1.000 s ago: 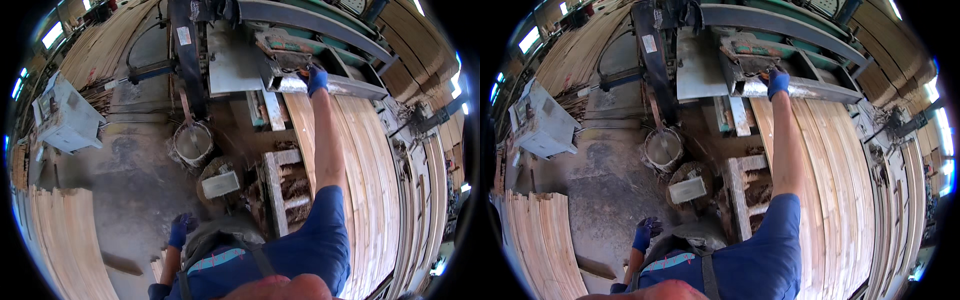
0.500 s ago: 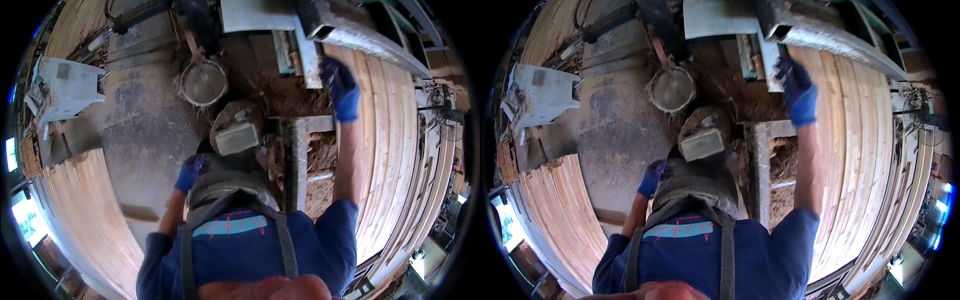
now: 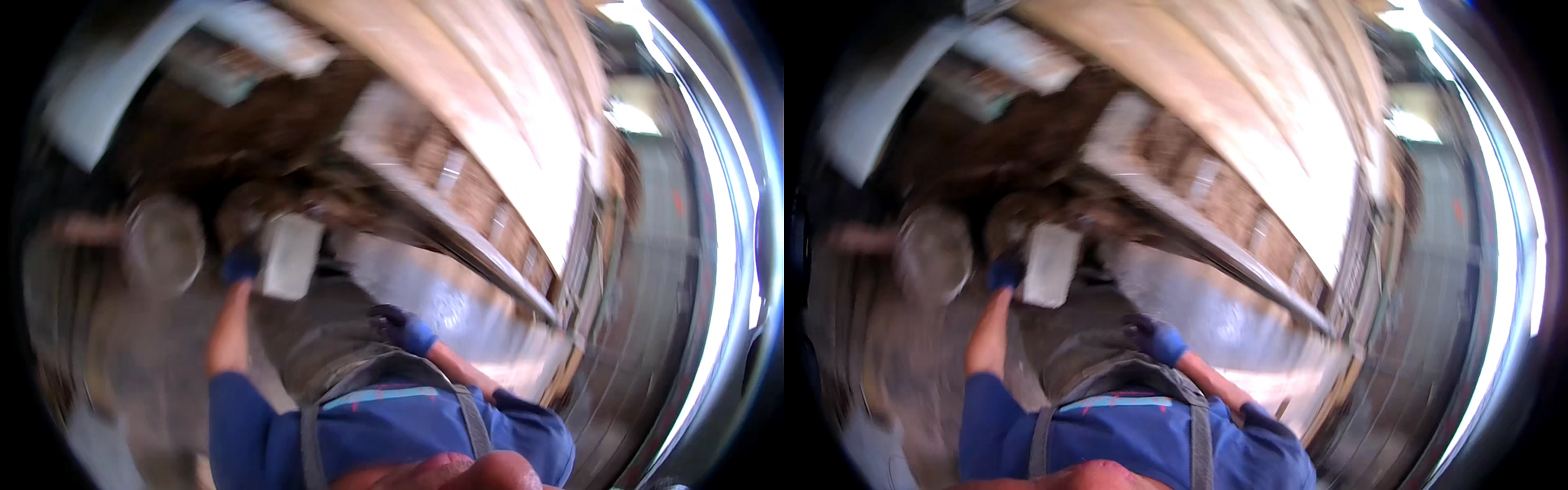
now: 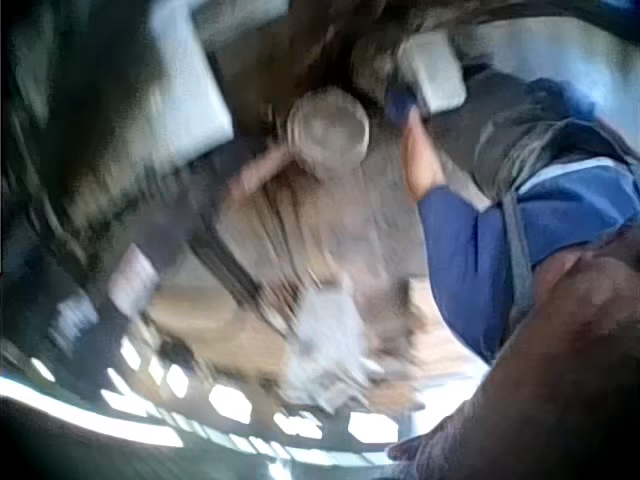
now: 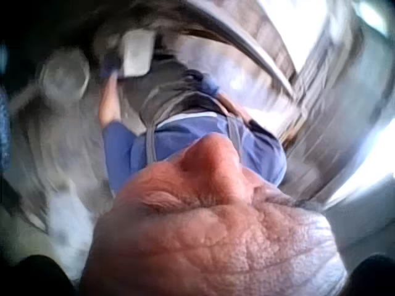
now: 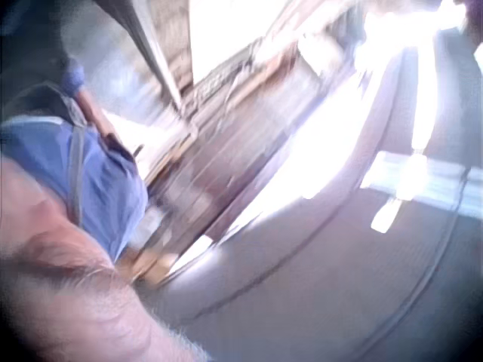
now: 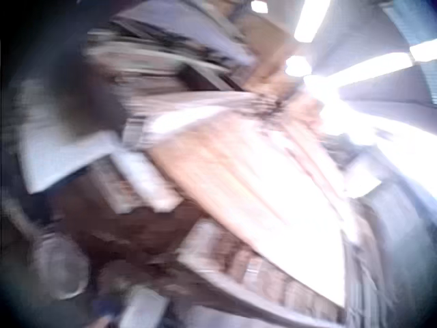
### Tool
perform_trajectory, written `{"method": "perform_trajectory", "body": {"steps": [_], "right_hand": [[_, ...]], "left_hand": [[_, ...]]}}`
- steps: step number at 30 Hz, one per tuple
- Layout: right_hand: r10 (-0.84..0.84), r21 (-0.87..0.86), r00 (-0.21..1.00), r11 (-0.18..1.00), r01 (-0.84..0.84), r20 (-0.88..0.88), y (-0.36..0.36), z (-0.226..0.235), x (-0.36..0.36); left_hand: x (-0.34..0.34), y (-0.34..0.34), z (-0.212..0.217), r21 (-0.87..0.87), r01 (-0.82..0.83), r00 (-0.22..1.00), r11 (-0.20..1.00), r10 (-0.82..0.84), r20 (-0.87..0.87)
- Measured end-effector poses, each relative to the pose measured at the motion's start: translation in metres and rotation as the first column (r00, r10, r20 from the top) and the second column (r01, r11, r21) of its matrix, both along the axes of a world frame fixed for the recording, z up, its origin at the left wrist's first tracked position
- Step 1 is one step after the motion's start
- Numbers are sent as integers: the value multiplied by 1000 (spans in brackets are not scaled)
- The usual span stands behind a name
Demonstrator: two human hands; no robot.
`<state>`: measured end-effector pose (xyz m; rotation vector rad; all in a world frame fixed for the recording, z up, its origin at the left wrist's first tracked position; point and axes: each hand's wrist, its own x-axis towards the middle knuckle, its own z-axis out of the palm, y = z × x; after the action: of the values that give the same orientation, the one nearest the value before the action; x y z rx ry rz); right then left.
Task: The person applies a white substance to wooden planks using a roller and a putty knife. They repeatedly dip the roller into a bucket, spread the substance along the planks, and occasionally use the putty knife to scrape or spread the substance. The person also measures the planks with a tape measure and adjusts their position.
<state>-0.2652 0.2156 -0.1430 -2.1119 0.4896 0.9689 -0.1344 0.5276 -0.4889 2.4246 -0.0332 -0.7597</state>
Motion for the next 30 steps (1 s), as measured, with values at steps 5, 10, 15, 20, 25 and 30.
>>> {"method": "perform_trajectory", "body": {"steps": [5,10,15,20,25,30], "right_hand": [[-7,-80,982,997,23,190,-7,3,8],[110,52,852,986,-158,511,-9,-19,38],[155,231,669,862,-451,727,65,53,123],[-127,376,611,877,-298,782,51,75,152],[-453,501,461,865,21,763,-7,106,117],[-756,530,364,646,550,544,-58,108,51]], "left_hand": [[23,0,-27,33,135,977,990,-138,161],[19,-2,123,-548,-624,772,556,334,-541],[11,-58,345,-796,-454,887,400,121,-445],[61,-44,477,-167,397,814,902,-262,519],[236,71,653,298,-199,-39,934,-311,950],[354,199,765,348,-527,-139,775,-483,865]]}}
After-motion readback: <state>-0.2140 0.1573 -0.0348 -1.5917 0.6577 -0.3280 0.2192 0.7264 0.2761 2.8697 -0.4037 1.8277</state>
